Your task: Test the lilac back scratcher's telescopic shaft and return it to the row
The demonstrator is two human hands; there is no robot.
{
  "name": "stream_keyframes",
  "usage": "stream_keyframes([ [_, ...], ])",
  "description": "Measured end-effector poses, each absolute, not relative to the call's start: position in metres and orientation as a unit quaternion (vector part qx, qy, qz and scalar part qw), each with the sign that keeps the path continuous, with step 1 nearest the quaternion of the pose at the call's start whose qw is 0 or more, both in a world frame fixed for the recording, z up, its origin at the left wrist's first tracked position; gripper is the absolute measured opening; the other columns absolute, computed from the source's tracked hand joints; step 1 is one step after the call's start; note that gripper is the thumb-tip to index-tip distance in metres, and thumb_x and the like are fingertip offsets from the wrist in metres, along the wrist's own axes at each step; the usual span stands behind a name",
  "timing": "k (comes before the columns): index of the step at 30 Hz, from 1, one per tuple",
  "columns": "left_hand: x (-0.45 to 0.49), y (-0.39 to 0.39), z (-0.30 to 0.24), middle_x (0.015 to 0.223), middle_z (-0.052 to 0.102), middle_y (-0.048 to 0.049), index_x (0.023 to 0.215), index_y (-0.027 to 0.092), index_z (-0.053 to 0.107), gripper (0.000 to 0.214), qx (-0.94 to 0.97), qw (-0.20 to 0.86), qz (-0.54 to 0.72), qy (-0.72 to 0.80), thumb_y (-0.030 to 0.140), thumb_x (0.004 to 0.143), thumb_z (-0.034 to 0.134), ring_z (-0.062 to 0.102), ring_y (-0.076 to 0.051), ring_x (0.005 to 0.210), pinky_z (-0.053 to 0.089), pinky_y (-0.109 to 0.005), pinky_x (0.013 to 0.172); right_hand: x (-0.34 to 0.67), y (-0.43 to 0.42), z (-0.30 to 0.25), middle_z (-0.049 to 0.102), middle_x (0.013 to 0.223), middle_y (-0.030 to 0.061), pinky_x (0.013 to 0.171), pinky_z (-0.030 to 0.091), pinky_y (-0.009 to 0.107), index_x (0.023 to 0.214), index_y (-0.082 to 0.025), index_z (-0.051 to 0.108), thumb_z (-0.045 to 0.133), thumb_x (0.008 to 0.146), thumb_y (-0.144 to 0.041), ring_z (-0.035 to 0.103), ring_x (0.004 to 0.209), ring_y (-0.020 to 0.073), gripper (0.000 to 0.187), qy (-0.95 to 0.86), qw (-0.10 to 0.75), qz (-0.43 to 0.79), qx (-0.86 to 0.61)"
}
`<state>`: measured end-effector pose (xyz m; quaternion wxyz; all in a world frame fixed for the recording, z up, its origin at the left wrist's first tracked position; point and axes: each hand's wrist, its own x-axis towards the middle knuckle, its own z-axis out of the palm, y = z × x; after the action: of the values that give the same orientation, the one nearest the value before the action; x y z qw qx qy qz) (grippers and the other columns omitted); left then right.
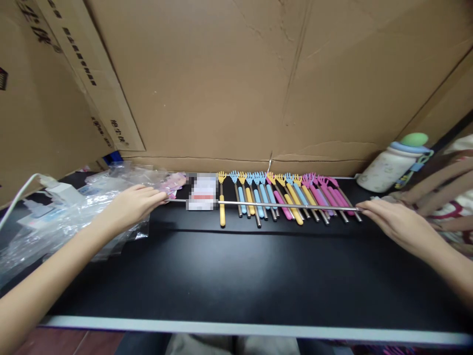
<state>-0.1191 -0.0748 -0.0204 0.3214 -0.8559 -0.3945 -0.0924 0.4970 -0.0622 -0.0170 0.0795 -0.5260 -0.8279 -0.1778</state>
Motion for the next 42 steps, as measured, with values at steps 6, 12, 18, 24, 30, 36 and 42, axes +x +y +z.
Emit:
stream_keyframes([
  [6,-0.056,-0.085,-0.016,0.070,0.064,0.0008,0.082,0.021,0.056,0.025,-0.868,0.292,-0.135,-0.380,0.026,0.093,0.034,0.057,-0.014,0.063,0.037,-0.026,0.063,0.405,-0.083,-0.004,0.066,0.087,0.0055,0.064,0.038,0.025,0.093,-0.022,0.059,0.040,0.091,-0.032,0.060,0.073,0.0144,0.021,-0.851,0.127,-0.235,-0.452],
  [12,0.033,-0.108,-0.019,0.056,0.056,0.0035,0.074,0.019,0.046,0.019,-0.894,0.255,-0.153,-0.336,0.021,0.091,0.039,0.054,-0.013,0.050,0.029,-0.026,0.048,0.285,-0.113,-0.010,0.058,0.064,-0.0004,0.050,0.024,0.025,0.079,-0.019,0.055,0.036,0.092,-0.026,0.053,0.054,0.0116,0.024,-0.880,0.144,-0.264,-0.367],
  [18,0.047,-0.123,-0.025,0.056,0.057,0.0031,0.074,0.019,0.043,0.017,-0.900,0.218,-0.155,-0.343,0.021,0.091,0.041,0.056,-0.014,0.048,0.029,-0.027,0.048,0.259,-0.126,-0.020,0.057,0.062,-0.0021,0.047,0.017,0.025,0.082,-0.019,0.053,0.038,0.092,-0.026,0.052,0.050,0.0103,0.020,-0.892,0.148,-0.206,-0.374],
  [24,0.052,-0.140,-0.026,0.052,0.055,0.0043,0.070,0.019,0.040,0.021,-0.909,0.147,-0.160,-0.355,0.023,0.091,0.039,0.053,-0.013,0.044,0.025,-0.027,0.045,0.250,-0.140,-0.022,0.052,0.055,-0.0033,0.046,0.013,0.027,0.076,-0.020,0.051,0.035,0.093,-0.027,0.047,0.043,0.0099,0.024,-0.899,0.149,-0.207,-0.355],
  [30,0.012,-0.124,-0.018,0.056,0.054,0.0034,0.072,0.020,0.045,0.025,-0.883,0.265,-0.187,-0.341,0.023,0.094,0.034,0.053,-0.013,0.052,0.031,-0.027,0.053,0.288,-0.123,-0.010,0.057,0.061,-0.0018,0.047,0.023,0.024,0.077,-0.021,0.053,0.033,0.094,-0.029,0.052,0.050,0.0101,0.028,-0.883,0.160,-0.269,-0.349],
  [36,-0.096,-0.108,-0.014,0.062,0.054,0.0028,0.073,0.019,0.051,0.029,-0.814,0.418,-0.085,-0.394,0.028,0.095,0.035,0.051,-0.013,0.063,0.035,-0.024,0.063,0.420,-0.088,-0.014,0.068,0.082,0.0049,0.057,0.037,0.026,0.089,-0.023,0.059,0.028,0.093,-0.044,0.061,0.066,0.0167,0.038,-0.834,0.103,-0.277,-0.466],
  [42,-0.137,-0.108,-0.013,0.062,0.053,0.0040,0.069,0.020,0.050,0.032,-0.794,0.446,-0.057,-0.409,0.032,0.095,0.036,0.051,-0.012,0.065,0.036,-0.023,0.066,0.492,-0.074,-0.015,0.066,0.087,0.0109,0.074,0.041,0.033,0.089,-0.021,0.061,0.028,0.089,-0.055,0.060,0.078,0.0206,0.047,-0.828,0.115,-0.148,-0.528],
])
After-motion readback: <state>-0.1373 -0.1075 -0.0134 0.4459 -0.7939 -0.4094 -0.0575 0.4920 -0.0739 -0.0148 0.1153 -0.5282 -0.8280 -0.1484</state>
